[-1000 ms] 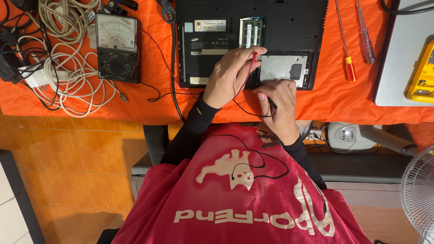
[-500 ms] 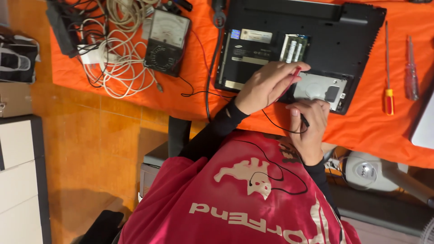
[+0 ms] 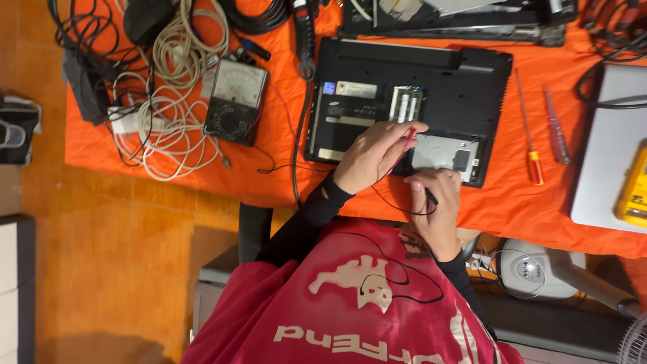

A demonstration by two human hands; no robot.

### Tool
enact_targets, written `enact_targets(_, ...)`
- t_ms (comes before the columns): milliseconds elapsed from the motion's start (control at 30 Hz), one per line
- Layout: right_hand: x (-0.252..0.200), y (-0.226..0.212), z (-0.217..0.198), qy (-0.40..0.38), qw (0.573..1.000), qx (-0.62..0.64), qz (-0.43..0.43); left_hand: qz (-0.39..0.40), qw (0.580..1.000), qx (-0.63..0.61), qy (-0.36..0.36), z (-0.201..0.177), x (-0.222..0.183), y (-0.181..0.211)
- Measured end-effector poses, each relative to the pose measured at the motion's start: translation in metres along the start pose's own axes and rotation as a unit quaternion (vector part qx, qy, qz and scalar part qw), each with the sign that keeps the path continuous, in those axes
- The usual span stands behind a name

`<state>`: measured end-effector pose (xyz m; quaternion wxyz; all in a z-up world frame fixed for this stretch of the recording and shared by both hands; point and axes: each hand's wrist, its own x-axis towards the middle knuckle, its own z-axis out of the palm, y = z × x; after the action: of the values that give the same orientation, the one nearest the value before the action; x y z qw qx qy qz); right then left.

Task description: The recorder is seen repairing a laptop by installing a component and using a screwdriver.

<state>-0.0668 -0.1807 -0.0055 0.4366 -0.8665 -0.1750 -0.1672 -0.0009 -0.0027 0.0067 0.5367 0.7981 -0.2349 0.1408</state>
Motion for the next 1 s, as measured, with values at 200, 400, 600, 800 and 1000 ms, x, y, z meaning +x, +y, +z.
enact_targets(200, 0.002, -0.003, -0.001, 0.002, 1.000, 0.003, 0.008, -0.011, 0.999, -0.024, -0.026, -0.004, 0.003, 0.004)
enact_targets(400, 0.005, 0.000, -0.002, 0.006, 1.000, 0.001, 0.001, -0.088, 0.989, -0.121, 0.001, 0.006, -0.004, -0.009)
enact_targets(600, 0.000, -0.002, -0.006, -0.014, 1.000, 0.019, 0.004, -0.100, 0.984, -0.145, 0.021, 0.002, -0.006, -0.006)
enact_targets(800, -0.003, 0.003, -0.005, -0.013, 0.999, 0.042, -0.007, -0.068, 0.988, -0.132, 0.035, 0.008, -0.008, -0.015)
enact_targets(1000, -0.007, 0.000, 0.001, -0.027, 1.000, 0.016, 0.000, -0.069, 0.989, -0.125, 0.047, 0.004, -0.010, -0.017)
